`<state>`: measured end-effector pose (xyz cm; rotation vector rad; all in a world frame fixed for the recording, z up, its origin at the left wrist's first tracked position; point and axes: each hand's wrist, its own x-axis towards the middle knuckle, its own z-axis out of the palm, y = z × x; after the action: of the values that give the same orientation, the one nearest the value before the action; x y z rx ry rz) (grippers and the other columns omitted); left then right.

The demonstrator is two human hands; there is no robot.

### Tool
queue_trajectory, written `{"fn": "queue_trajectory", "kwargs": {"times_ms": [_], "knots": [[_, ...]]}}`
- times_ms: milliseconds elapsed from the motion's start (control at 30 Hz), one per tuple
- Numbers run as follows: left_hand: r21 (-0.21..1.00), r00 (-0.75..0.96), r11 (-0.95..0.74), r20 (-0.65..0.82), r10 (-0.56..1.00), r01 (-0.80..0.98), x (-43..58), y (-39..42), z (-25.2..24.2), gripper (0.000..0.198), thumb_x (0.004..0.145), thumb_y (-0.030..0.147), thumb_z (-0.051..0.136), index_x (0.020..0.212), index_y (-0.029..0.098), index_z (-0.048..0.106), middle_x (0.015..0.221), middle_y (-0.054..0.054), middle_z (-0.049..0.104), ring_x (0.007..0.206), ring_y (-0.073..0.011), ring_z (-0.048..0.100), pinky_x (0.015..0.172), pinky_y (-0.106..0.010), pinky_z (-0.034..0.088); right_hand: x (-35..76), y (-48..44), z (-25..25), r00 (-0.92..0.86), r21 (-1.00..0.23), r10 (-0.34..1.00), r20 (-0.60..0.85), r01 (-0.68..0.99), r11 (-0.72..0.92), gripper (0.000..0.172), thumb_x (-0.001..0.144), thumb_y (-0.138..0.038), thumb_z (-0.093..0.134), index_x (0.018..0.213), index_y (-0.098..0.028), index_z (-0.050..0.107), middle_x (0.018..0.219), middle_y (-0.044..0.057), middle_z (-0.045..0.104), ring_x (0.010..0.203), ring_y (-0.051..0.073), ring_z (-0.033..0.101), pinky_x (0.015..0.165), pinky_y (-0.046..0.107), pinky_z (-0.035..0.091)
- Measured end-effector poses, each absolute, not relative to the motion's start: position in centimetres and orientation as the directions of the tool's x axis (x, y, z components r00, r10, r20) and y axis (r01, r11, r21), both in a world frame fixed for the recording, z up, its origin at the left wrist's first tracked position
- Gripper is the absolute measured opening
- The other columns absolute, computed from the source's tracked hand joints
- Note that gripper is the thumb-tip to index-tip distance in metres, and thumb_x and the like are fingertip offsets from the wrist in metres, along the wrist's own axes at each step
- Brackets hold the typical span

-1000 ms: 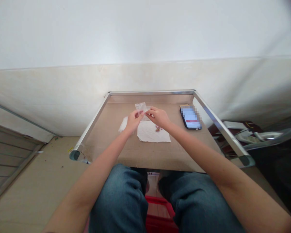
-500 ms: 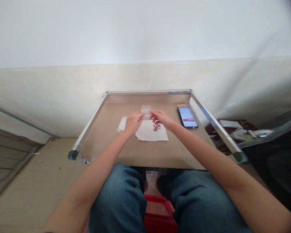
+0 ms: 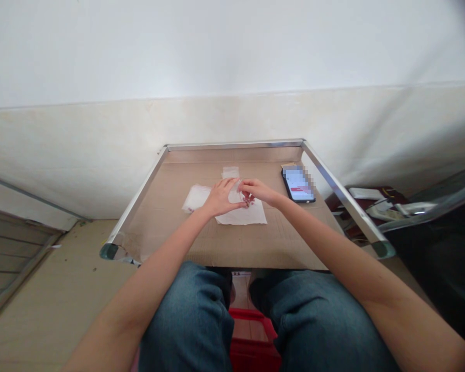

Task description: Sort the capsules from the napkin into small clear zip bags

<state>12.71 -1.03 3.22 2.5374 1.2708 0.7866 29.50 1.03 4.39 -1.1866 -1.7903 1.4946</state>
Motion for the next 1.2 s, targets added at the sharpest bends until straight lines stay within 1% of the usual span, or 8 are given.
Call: {"fn": "queue_trajectory", "kwargs": {"times_ms": [167,367,567,667,733,900,1033,1200], "knots": [[0.428,0.461,-0.577,0.350,0.816,0.696,12.7,-1.2,3.1,0.072,0.062,0.060,0.059,0.120,0.021,0.041,0.118,-0.009,0.050,0.108,-0.0249,0.045,0.093,-0.041,0.034,29.7,1.4,3.9,-0.520,-0.935,0.845,-0.126,0.347,0.074,0.010,0.077,-0.017,0.045,0.068,-0.015,0.050,0.050,-0.004,0.047,0.042,0.006,0.047,0.041,0.015,0.038],[0.437,0.443,-0.577,0.375,0.814,0.691,12.7,-1.2,3.1,0.068,0.061,0.059,0.060,0.115,0.020,0.045,0.112,-0.008,0.053,0.104,-0.0233,0.047,0.091,-0.039,0.036,30.1,1.8,3.1,-0.537,-0.917,0.841,-0.069,0.366,0.159,0.014,0.078,-0.019,0.042,0.067,-0.015,0.049,0.051,-0.003,0.048,0.042,0.007,0.047,0.040,0.017,0.036],[0.415,0.440,-0.572,0.374,0.816,0.708,12.6,-1.2,3.2,0.065,0.063,0.058,0.059,0.112,0.018,0.046,0.110,-0.009,0.052,0.103,-0.0234,0.047,0.089,-0.038,0.037,30.1,1.8,2.8,-0.505,-0.879,0.863,-0.005,0.414,0.237,0.020,0.079,-0.031,0.046,0.069,-0.014,0.050,0.052,-0.002,0.049,0.042,0.007,0.046,0.041,0.018,0.034],[0.410,0.444,-0.573,0.372,0.815,0.709,12.4,-1.2,3.1,0.060,0.065,0.057,0.058,0.110,0.018,0.047,0.107,-0.008,0.053,0.101,-0.0224,0.048,0.087,-0.037,0.037,30.4,2.1,2.7,-0.430,-0.846,0.900,0.068,0.454,0.281,0.029,0.081,-0.039,0.043,0.069,-0.014,0.051,0.053,-0.002,0.049,0.044,0.007,0.046,0.043,0.019,0.034],[0.403,0.449,-0.571,0.362,0.817,0.715,12.2,-1.2,3.0,0.058,0.065,0.057,0.058,0.107,0.018,0.049,0.105,-0.008,0.054,0.100,-0.0222,0.049,0.087,-0.037,0.038,30.6,2.3,2.5,-0.387,-0.830,0.916,0.105,0.474,0.295,0.031,0.081,-0.040,0.042,0.069,-0.014,0.052,0.055,-0.001,0.050,0.046,0.008,0.047,0.045,0.019,0.034],[0.374,0.454,-0.572,0.360,0.815,0.730,12.1,-1.0,2.6,0.057,0.065,0.056,0.059,0.106,0.018,0.050,0.103,-0.007,0.055,0.099,-0.0223,0.049,0.086,-0.036,0.037,31.0,2.3,2.1,-0.464,-0.848,0.885,0.045,0.450,0.279,0.026,0.076,-0.037,0.050,0.067,-0.013,0.053,0.054,-0.001,0.050,0.046,0.007,0.046,0.044,0.019,0.033],[0.343,0.469,-0.585,0.365,0.804,0.735,12.3,-0.9,2.5,0.056,0.065,0.056,0.059,0.107,0.018,0.050,0.103,-0.006,0.055,0.098,-0.0219,0.048,0.085,-0.035,0.037,30.6,1.8,2.1,-0.456,-0.853,0.887,0.069,0.434,0.289,0.020,0.069,-0.031,0.059,0.067,-0.015,0.050,0.052,-0.003,0.050,0.044,0.007,0.048,0.041,0.018,0.033],[0.327,0.469,-0.577,0.353,0.809,0.748,12.6,-0.9,2.4,0.054,0.066,0.057,0.058,0.103,0.019,0.052,0.097,-0.006,0.056,0.094,-0.0218,0.049,0.081,-0.035,0.038,30.0,1.2,3.0,-0.504,-0.869,0.863,0.031,0.413,0.272,0.012,0.069,-0.025,0.058,0.071,-0.013,0.055,0.049,-0.003,0.051,0.041,0.008,0.051,0.040,0.018,0.035]]}}
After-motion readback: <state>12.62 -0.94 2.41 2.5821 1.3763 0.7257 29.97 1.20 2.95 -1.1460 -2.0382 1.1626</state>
